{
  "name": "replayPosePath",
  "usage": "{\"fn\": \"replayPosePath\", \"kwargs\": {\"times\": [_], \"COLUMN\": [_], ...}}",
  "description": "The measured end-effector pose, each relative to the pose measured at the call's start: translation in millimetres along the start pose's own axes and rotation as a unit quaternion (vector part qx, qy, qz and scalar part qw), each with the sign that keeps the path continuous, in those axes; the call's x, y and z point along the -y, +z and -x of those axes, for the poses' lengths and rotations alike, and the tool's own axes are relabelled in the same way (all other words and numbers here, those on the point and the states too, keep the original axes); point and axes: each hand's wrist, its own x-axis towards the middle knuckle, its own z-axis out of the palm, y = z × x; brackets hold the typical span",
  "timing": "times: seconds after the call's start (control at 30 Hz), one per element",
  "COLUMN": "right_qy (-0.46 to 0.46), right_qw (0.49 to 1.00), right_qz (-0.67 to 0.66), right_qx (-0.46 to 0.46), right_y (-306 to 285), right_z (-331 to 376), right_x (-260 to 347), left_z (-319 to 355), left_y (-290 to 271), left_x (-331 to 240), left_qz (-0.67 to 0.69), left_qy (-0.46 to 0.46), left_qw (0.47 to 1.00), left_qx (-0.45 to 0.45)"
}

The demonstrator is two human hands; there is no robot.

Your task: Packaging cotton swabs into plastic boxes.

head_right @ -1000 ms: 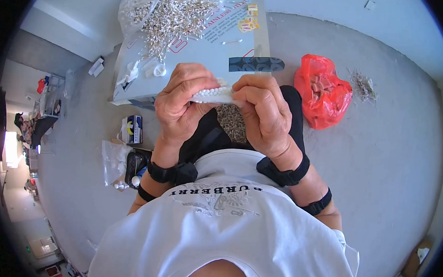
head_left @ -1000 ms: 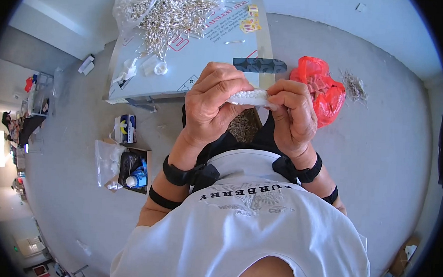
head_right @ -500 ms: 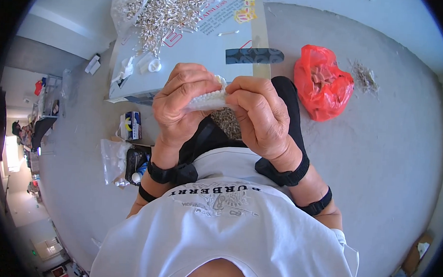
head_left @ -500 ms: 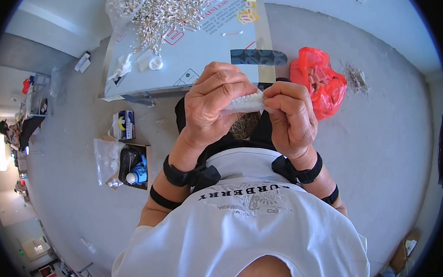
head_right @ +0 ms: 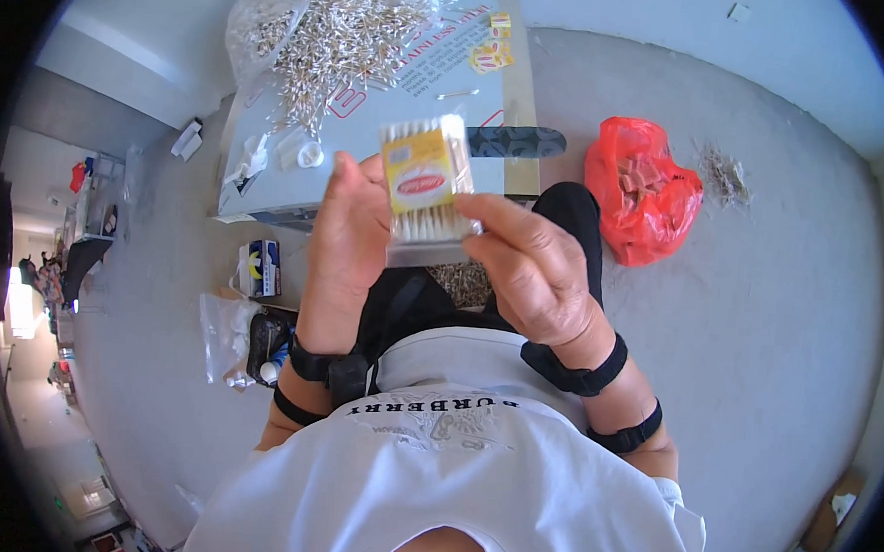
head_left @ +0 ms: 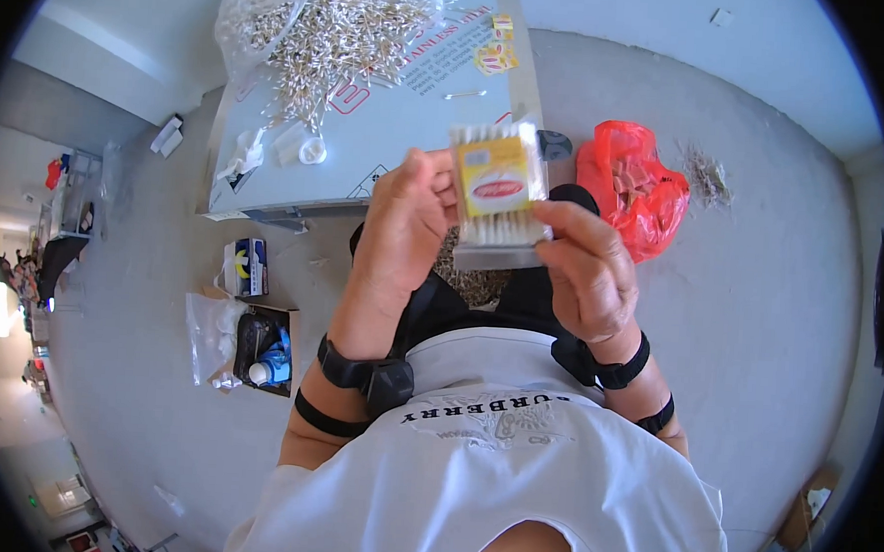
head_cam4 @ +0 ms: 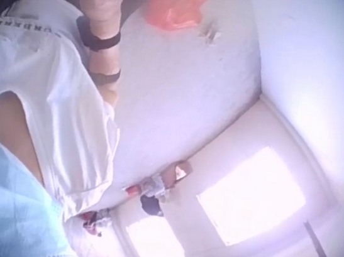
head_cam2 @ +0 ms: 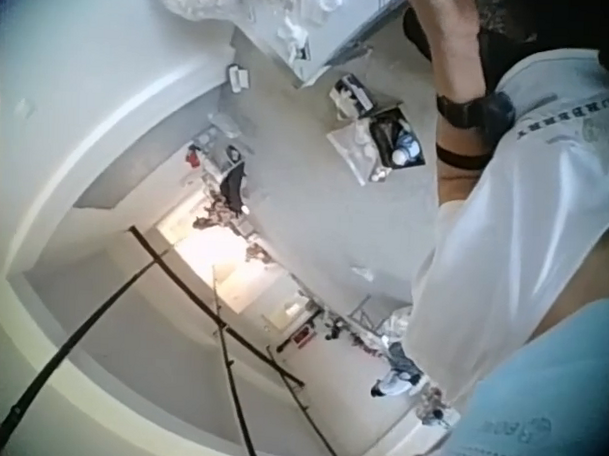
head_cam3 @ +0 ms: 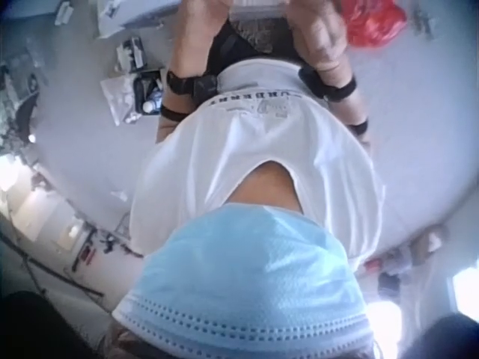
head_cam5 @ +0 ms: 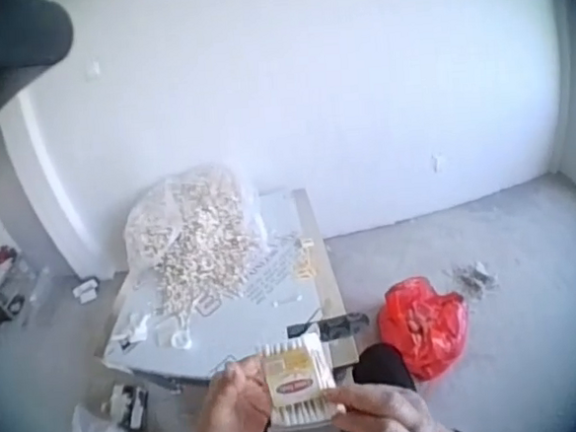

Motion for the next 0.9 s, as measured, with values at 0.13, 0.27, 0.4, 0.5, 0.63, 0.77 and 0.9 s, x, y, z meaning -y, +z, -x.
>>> {"fn": "replayPosePath", "kwargs": {"times": [0.13, 0.27, 0.4, 0.5, 0.63, 0.77, 0.9], "right_qy": [0.034, 0.346, 0.322, 0.395, 0.353, 0.342, 0.353], "right_qw": [0.996, 0.873, 0.892, 0.832, 0.854, 0.866, 0.866], "right_qz": [-0.048, -0.34, -0.313, -0.385, -0.383, -0.364, -0.353], "right_qx": [0.064, -0.044, 0.057, 0.061, 0.016, 0.017, 0.003], "right_y": [5.3, 8.9, 16.2, 18.4, 26.3, 25.0, 25.0], "right_z": [1.4, 5.4, 1.1, -1.3, -0.9, -0.8, 1.6], "right_x": [0.8, 2.5, -12.3, -10.4, -11.1, -12.3, -13.9], "left_z": [-2.1, 1.0, -0.2, -1.7, -2.8, -4.8, -7.9], "left_y": [20.8, 34.4, 32.4, 31.2, 27.3, 25.5, 24.5], "left_x": [-1.9, -5.6, -0.9, -0.6, -1.0, -0.5, -4.7], "left_qz": [-0.078, -0.193, -0.346, -0.433, -0.47, -0.478, -0.504], "left_qy": [0.092, 0.167, 0.246, 0.309, 0.34, 0.356, 0.362], "left_qw": [0.992, 0.966, 0.906, 0.846, 0.812, 0.797, 0.777], "left_qx": [-0.026, -0.032, 0.002, 0.031, 0.067, 0.094, 0.111]}}
